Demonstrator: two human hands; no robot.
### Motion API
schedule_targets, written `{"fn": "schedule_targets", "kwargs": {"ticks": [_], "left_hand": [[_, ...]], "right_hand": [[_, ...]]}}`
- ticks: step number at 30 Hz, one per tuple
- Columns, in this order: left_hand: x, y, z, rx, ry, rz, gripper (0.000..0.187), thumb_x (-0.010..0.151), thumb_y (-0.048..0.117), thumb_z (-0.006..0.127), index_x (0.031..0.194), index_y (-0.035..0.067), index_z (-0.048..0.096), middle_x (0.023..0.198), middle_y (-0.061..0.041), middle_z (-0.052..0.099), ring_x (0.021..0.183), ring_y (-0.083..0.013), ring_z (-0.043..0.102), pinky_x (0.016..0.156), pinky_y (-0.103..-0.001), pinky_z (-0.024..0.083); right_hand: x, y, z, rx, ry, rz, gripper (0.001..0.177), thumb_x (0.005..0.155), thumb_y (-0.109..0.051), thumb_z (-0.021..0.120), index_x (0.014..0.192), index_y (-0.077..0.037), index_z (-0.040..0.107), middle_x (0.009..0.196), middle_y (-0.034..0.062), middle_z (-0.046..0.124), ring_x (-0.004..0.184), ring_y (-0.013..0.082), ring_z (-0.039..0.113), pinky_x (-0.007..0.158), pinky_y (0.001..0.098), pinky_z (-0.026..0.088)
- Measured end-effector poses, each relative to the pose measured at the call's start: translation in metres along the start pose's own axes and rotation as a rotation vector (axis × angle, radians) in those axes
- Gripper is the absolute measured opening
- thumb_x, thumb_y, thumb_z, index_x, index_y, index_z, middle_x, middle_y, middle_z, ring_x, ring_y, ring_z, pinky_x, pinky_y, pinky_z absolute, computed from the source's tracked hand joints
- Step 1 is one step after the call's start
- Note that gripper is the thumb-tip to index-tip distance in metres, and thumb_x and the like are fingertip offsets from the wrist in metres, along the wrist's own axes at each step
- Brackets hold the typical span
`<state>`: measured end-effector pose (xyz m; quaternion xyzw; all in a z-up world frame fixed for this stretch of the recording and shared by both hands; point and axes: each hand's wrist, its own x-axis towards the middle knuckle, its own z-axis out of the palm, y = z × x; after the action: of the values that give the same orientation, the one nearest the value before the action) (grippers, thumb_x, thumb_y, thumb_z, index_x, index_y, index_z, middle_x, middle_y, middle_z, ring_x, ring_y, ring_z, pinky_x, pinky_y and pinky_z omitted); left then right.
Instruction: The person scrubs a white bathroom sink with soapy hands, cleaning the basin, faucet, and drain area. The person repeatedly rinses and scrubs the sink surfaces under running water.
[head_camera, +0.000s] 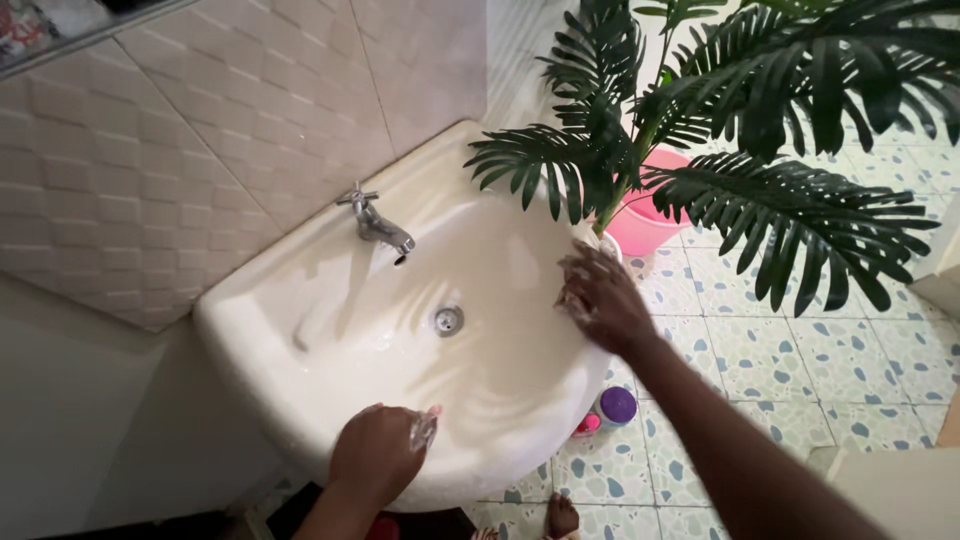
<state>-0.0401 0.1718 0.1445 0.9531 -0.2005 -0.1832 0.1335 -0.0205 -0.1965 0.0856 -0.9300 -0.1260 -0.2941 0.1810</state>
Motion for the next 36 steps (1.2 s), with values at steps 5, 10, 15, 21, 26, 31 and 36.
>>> {"fn": "schedule_targets", "kwargs": {"ticks": [5, 10, 15, 21, 26, 31, 36], "left_hand": [[-0.009, -0.025, -0.009, -0.077, 0.130, 0.094, 0.046, 0.095, 0.044, 0.053, 0.072, 0.010, 0.075, 0.071, -0.019, 0.071, 0.074, -0.0410, 0.068, 0.078, -0.052, 0.054], [-0.002, -0.045, -0.009, -0.026, 0.099, 0.160, 0.041, 0.094, 0.040, 0.055, 0.076, 0.009, 0.075, 0.076, -0.016, 0.073, 0.075, -0.0383, 0.070, 0.074, -0.051, 0.055], [-0.003, -0.054, -0.014, 0.003, 0.147, 0.155, 0.031, 0.088, 0.036, 0.060, 0.080, 0.011, 0.077, 0.079, -0.015, 0.074, 0.076, -0.0371, 0.071, 0.075, -0.050, 0.056], [-0.004, -0.052, -0.019, 0.003, 0.205, 0.067, 0.024, 0.079, 0.031, 0.067, 0.078, 0.010, 0.077, 0.075, -0.015, 0.074, 0.077, -0.0347, 0.071, 0.080, -0.047, 0.056], [-0.004, -0.057, -0.026, -0.001, 0.294, 0.097, 0.020, 0.083, 0.026, 0.063, 0.091, 0.014, 0.078, 0.092, -0.008, 0.076, 0.094, -0.0276, 0.070, 0.105, -0.047, 0.042], [0.001, -0.066, -0.023, 0.058, 0.648, 0.043, 0.034, 0.077, 0.023, 0.066, 0.109, 0.012, 0.070, 0.122, -0.006, 0.068, 0.133, -0.0274, 0.050, 0.120, -0.058, 0.017], [0.009, -0.076, -0.024, 0.065, 0.747, -0.044, 0.042, 0.081, 0.021, 0.066, 0.121, 0.010, 0.068, 0.135, -0.005, 0.063, 0.142, -0.0261, 0.043, 0.125, -0.058, 0.010]], "right_hand": [[-0.045, -0.162, 0.022, 0.137, -0.018, 0.606, 0.025, 0.078, -0.021, 0.075, 0.094, -0.004, 0.066, 0.103, 0.0151, 0.069, 0.085, 0.0339, 0.066, 0.076, 0.0473, 0.051], [-0.034, -0.273, 0.076, 0.152, -0.490, 0.534, 0.041, 0.088, -0.024, 0.061, 0.124, -0.004, 0.069, 0.101, 0.0217, 0.074, 0.093, 0.0360, 0.069, 0.092, 0.0515, 0.048], [-0.023, -0.218, 0.072, 0.331, -0.946, 0.450, 0.040, 0.103, -0.031, 0.040, 0.135, -0.031, 0.065, 0.133, 0.0094, 0.064, 0.098, 0.0313, 0.069, 0.090, 0.0490, 0.054], [0.007, -0.051, 0.058, -0.696, -0.658, 0.173, 0.064, 0.087, -0.032, 0.057, 0.148, -0.019, 0.045, 0.162, 0.0104, 0.034, 0.152, 0.0296, 0.024, 0.123, 0.0557, 0.012], [-0.020, -0.130, 0.136, -0.234, -0.618, 0.191, 0.071, 0.091, -0.025, 0.059, 0.154, -0.004, 0.036, 0.157, 0.0245, 0.038, 0.148, 0.0391, 0.030, 0.118, 0.0553, 0.021], [-0.010, -0.243, 0.180, 0.676, -0.661, -0.055, 0.042, 0.107, -0.023, 0.052, 0.145, -0.007, 0.057, 0.158, 0.0188, 0.050, 0.155, 0.0386, 0.036, 0.128, 0.0476, 0.030], [-0.030, -0.165, 0.111, 0.466, -0.936, -0.017, 0.056, 0.094, -0.017, 0.052, 0.150, -0.013, 0.052, 0.154, 0.0090, 0.051, 0.143, 0.0286, 0.042, 0.111, 0.0470, 0.036]]}}
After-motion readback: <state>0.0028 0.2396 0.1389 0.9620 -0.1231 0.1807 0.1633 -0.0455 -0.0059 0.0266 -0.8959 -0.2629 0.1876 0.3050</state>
